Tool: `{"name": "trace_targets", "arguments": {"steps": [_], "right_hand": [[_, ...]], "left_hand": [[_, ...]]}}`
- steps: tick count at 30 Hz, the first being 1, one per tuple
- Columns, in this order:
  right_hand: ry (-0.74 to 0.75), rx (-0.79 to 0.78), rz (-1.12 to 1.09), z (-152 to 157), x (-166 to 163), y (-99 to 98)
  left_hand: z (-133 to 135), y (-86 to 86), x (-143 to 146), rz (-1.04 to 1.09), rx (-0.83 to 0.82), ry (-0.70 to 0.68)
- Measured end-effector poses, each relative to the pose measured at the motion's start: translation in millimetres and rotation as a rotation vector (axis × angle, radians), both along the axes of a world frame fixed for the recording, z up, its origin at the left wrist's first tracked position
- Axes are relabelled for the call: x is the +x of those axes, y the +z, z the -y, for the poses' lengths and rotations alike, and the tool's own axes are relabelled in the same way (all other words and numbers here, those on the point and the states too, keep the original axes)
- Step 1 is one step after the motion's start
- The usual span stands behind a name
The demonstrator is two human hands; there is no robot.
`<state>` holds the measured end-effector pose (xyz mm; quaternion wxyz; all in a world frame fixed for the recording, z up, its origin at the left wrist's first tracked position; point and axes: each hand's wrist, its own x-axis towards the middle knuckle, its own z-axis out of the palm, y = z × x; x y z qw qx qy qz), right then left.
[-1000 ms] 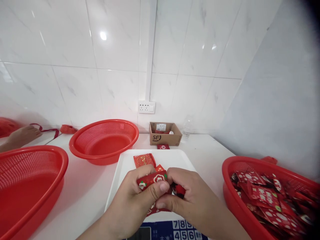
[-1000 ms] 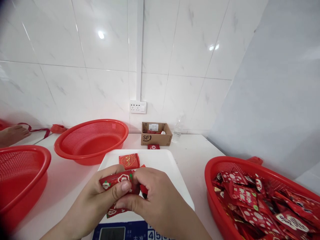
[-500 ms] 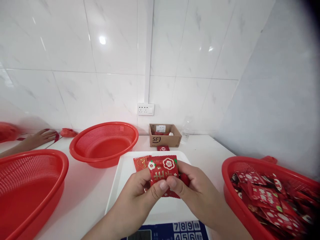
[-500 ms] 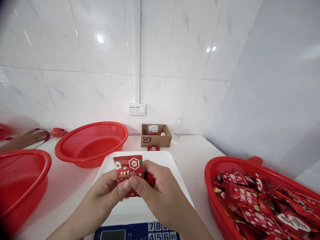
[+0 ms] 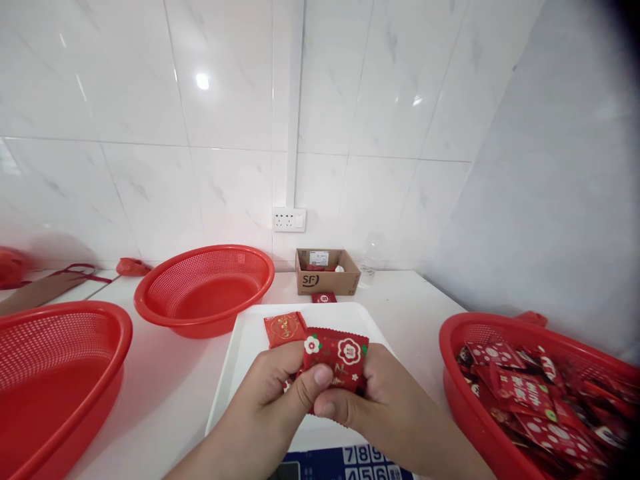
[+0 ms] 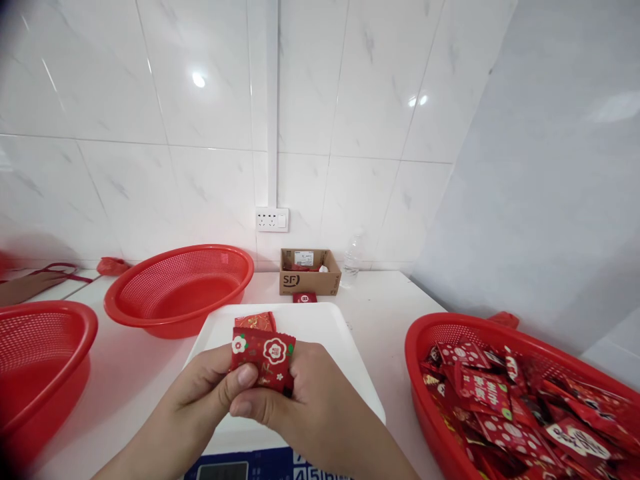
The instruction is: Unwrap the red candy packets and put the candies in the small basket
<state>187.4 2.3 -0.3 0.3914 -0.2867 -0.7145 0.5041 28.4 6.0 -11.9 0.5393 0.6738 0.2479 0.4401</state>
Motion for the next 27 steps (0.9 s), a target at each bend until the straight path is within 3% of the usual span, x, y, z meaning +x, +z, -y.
{"name": "trace_targets", "arguments": {"steps": [8,11,16,21,27], "right_hand": [[0.053,0.024,-0.052,1.4,-1.4,1.5],[0.033,0.025,-0.044,1.2,2.5,-1.7],[-0.121,0.126,0.048,2.7,5.4,-0.4],[-0.181,0.171,0.134,4.4,6.3,1.0],[-0.168,0.175,0.274,7.6,9.3,-0.2]], "left_hand": [[4.0,0.1,1.1,0.023,0.121,0.05],[5.6,-1.2,1.4,0.059,0.056,0.071],[2.6,-5.4,1.4,0.184,-0.105,0.132],[0.2,-2.9,-1.8,0.17,-0.181,-0.015],[-2.9,-2.2,-5.1,0.147,-0.387,-0.14]]}}
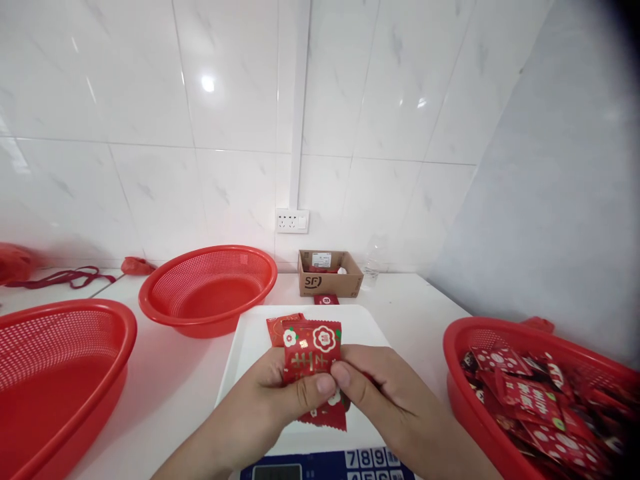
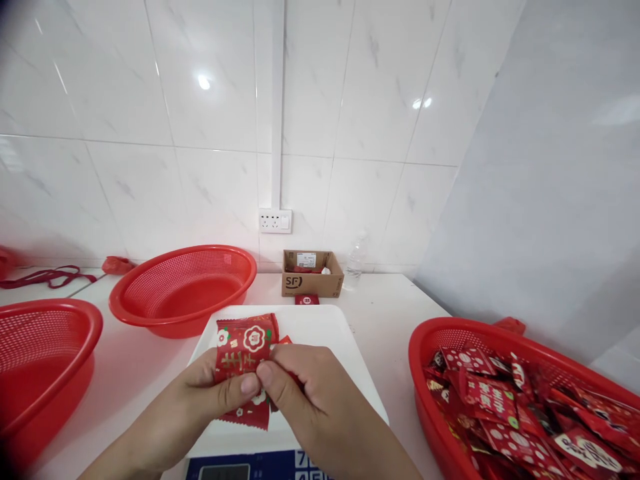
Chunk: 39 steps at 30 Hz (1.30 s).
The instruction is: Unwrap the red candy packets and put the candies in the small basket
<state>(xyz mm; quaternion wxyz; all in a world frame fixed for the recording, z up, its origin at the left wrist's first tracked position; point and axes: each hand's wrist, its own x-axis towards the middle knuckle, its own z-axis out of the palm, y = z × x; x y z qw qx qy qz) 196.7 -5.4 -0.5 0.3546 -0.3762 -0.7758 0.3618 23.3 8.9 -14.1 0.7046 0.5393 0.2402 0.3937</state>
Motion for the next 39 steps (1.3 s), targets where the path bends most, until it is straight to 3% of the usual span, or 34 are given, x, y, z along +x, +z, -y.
{"name": "trace_targets", "arguments": {"steps": [10,14,20,24,28,31,36,39], "right_hand": [[0.034,-0.046,-0.117,-3.1,-4.1,-0.2],[-0.03,-0.025,-0.199,-3.2,-6.2,-0.2],[-0.175,0.1,-0.077,-3.3,-6.0,0.7],[-0.153,0.101,-0.136,-4.0,-5.1,0.2],[-0.019,0.008,-0.232,-5.0,-8.6,0.3],[0.05,0.015,-0.227,-5.1,-11.9,1.6],[0.035,0.045,-0.211,-1.6,-10.7,1.9],[-0.021,0.149,-0.187,1.5,-9.7,1.9]], "left_hand": [[-1.7,1.5,0.8,-0.026,0.057,0.02],[2.5,6.7,1.9,-0.149,0.148,0.035],[5.7,10.3,2.7,-0.175,0.276,0.021],[5.8,9.7,-0.2,-0.076,0.259,0.097],[6.0,9.7,-0.1,-0.095,0.315,0.193],[6.5,10.3,0.5,-0.101,0.327,0.172],[8.2,10.3,-1.0,-0.123,0.357,0.148],[10.3,8.9,-0.3,-0.128,0.347,0.123]]}}
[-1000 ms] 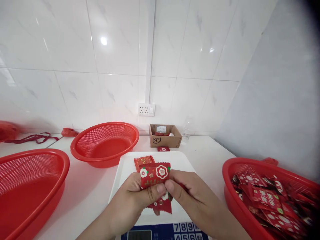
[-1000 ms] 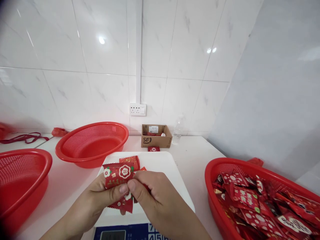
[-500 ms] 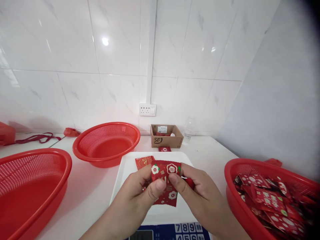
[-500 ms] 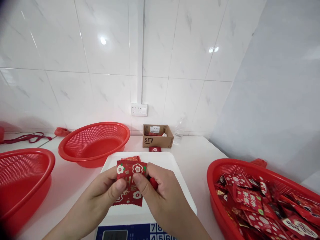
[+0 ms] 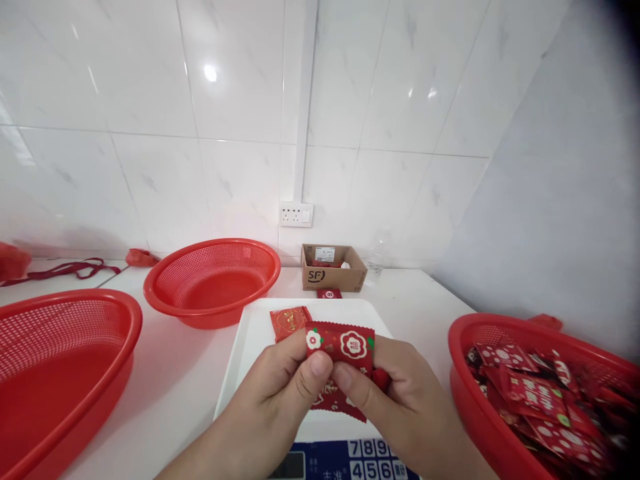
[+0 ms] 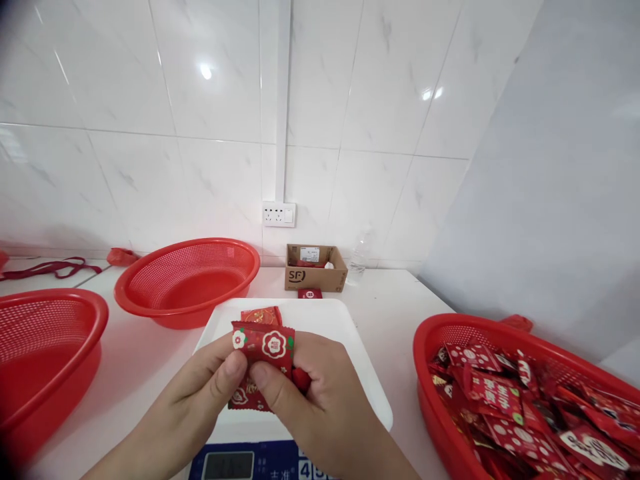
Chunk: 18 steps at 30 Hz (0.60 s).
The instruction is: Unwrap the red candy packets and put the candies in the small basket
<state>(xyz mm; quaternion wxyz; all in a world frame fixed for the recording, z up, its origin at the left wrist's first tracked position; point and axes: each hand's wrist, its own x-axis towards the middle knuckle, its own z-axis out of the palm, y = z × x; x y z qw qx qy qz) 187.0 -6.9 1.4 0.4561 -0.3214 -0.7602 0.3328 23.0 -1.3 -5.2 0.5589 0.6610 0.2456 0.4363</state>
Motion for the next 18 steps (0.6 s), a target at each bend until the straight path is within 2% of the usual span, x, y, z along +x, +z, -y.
{"name": "trace_targets", "arguments": {"steps": [3,6,9,14,18], "right_hand": [[-0.06,0.115,0.019,2.1,-2.5,0.7],[-0.085,0.13,-0.008,2.0,-6.9,0.1],[-0.081,0.046,-0.06,0.3,-9.2,-3.3],[0.049,-0.124,-0.137,-3.0,-7.3,-7.3],[-0.038,-0.106,-0.115,-2.6,-5.6,-4.6]], "left_hand": [[0.9,-0.9,2.3,0.004,-0.007,-0.006],[-0.4,-2.0,3.4,0.042,-0.03,-0.011],[-2.9,-4.9,2.7,0.118,-0.053,-0.02],[-6.4,-8.4,3.5,0.191,-0.158,-0.057],[-5.6,-4.7,5.7,0.227,-0.218,-0.051]]}}
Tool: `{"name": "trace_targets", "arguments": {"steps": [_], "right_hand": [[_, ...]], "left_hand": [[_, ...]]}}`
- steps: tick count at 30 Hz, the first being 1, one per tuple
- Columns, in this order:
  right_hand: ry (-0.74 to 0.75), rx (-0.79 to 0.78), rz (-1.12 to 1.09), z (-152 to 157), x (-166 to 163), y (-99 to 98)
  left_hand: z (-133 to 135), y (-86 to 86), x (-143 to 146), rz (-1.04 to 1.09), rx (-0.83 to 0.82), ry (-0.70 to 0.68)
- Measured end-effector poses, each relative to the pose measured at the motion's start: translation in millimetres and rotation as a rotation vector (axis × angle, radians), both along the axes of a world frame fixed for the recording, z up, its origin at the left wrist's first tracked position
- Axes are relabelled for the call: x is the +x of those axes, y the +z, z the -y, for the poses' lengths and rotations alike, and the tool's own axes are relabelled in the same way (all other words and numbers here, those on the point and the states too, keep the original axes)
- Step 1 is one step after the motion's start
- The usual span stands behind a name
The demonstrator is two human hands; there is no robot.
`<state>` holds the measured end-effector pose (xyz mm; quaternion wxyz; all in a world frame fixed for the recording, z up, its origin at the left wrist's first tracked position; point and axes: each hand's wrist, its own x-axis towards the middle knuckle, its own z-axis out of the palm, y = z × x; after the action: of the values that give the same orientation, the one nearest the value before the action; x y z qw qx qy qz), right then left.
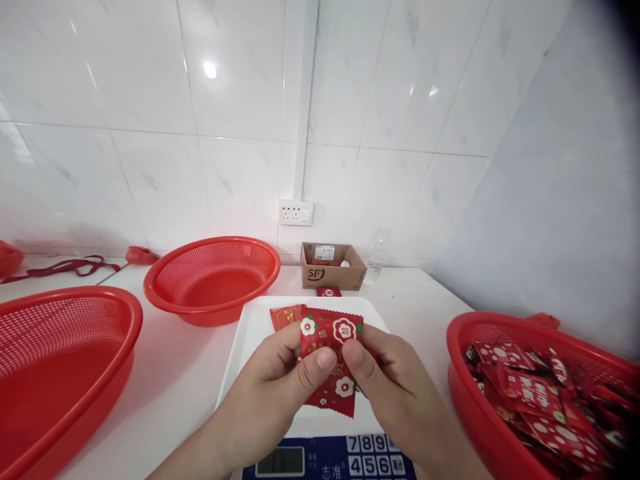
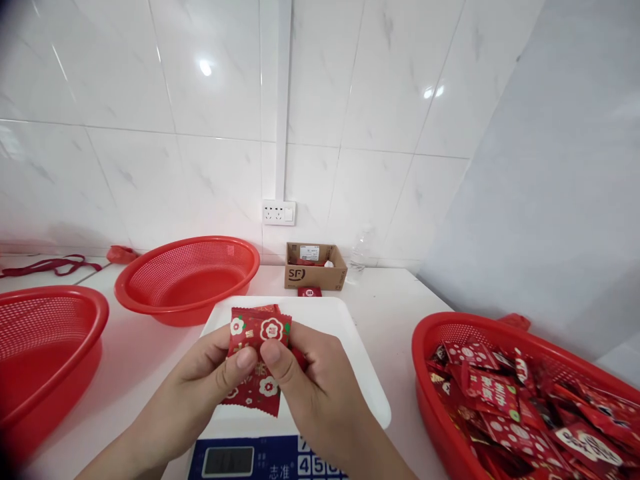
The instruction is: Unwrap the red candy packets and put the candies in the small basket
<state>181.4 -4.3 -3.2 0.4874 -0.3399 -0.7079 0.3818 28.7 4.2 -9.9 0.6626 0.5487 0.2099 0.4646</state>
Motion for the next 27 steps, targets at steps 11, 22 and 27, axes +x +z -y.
{"name": "trace_targets", "arguments": {"steps": [11,22,27], "right_hand": [[-0.011,0.037,0.114,4.9,3.2,0.3],[-0.005,0.036,0.111,6.9,1.7,0.8],[-0.019,0.043,0.112,5.0,2.2,-0.8]], "left_hand": [[5.7,2.2,-0.5,-0.063,0.004,0.025],[7.9,-2.8,0.4,-0.051,0.072,0.07],[6.7,-1.1,1.7,-0.037,0.046,0.045]]}}
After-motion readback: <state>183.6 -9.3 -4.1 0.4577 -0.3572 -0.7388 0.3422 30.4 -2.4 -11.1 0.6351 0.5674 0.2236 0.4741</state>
